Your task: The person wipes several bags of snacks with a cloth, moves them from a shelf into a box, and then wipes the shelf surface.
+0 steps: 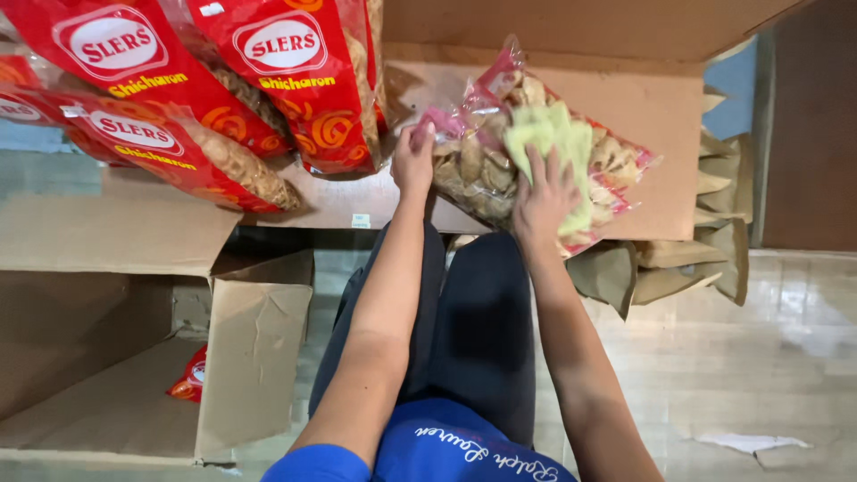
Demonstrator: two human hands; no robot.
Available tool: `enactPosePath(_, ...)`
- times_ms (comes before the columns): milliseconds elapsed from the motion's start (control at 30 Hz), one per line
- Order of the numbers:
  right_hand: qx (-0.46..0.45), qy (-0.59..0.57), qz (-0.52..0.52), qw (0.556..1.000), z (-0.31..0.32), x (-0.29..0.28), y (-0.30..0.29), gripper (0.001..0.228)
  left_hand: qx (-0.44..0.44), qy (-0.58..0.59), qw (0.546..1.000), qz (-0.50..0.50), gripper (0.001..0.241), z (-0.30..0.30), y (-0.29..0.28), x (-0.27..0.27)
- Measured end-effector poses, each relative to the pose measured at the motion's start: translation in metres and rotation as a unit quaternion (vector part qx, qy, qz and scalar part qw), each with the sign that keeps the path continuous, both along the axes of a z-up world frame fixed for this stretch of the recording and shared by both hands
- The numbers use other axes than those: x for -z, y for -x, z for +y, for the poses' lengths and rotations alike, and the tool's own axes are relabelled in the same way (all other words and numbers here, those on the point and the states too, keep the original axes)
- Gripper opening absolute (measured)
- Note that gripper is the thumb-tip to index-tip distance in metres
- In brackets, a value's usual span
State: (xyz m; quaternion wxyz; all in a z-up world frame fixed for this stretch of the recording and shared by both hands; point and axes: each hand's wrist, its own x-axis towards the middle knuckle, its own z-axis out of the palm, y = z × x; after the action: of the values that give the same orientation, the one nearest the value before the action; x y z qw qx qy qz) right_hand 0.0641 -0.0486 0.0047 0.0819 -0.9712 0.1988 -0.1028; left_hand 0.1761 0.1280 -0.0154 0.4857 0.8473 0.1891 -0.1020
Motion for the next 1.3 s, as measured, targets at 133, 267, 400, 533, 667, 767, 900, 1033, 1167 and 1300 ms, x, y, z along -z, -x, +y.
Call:
enactPosePath(133,-0.043,0.006,-0.041,0.998,0.037,-0.009,-0.050,0.055,-0.066,0.071,0.995,0.001,0.024,0.001,-0.010,-0.003)
enactPosePath(267,-0.223,0.075,-0.105,0.966,0.068,-0.006,-0.058,0.058,-0.133,0.218,0.966,-0.045,0.007,0.006,-0.010,-0.001)
enactPosePath(400,-0.337,0.129,-0.116,0.925,0.060,0.000,-0.041,0.060,-0.151,0.278,0.948,-0.041,0.010,0.006,-0.011,-0.005)
enactPosePath(533,-0.436,0.171,-0.122,0.875,0.052,0.003,-0.033,0.043,-0.170,0.371,0.912,-0.040,0.019,0.004,-0.011,-0.006)
enactPosePath(667,-0.508,0.148,-0.103,0.842,0.033,0.004,-0.024,0.028,-0.181,0.344,0.920,-0.049,0.011,0.006,-0.015,0.004)
enactPosePath(767,-0.528,0.132,-0.063,0.837,0.016,0.016,-0.007,0.022,-0.130,0.288,0.945,-0.089,0.009,0.005,-0.019,0.017)
enactPosePath(900,-0.448,0.013,-0.035,0.893,-0.041,0.014,0.004,0.033,-0.081,0.253,0.942,-0.205,0.028,-0.004,-0.012,-0.002)
enactPosePath(1033,-0.201,-0.163,-0.198,0.946,-0.072,-0.030,0.007,0.047,0.016,0.187,0.955,-0.231,0.030,-0.013,-0.012,0.005)
enactPosePath(1167,-0.061,-0.188,-0.132,0.971,-0.051,0.010,0.002,0.056,0.008,0.263,0.939,-0.223,0.021,-0.027,-0.021,-0.001)
enactPosePath(1300,-0.178,-0.120,-0.056,0.975,-0.013,-0.004,-0.032,0.061,-0.039,0.330,0.928,-0.169,0.009,-0.027,-0.022,0.005)
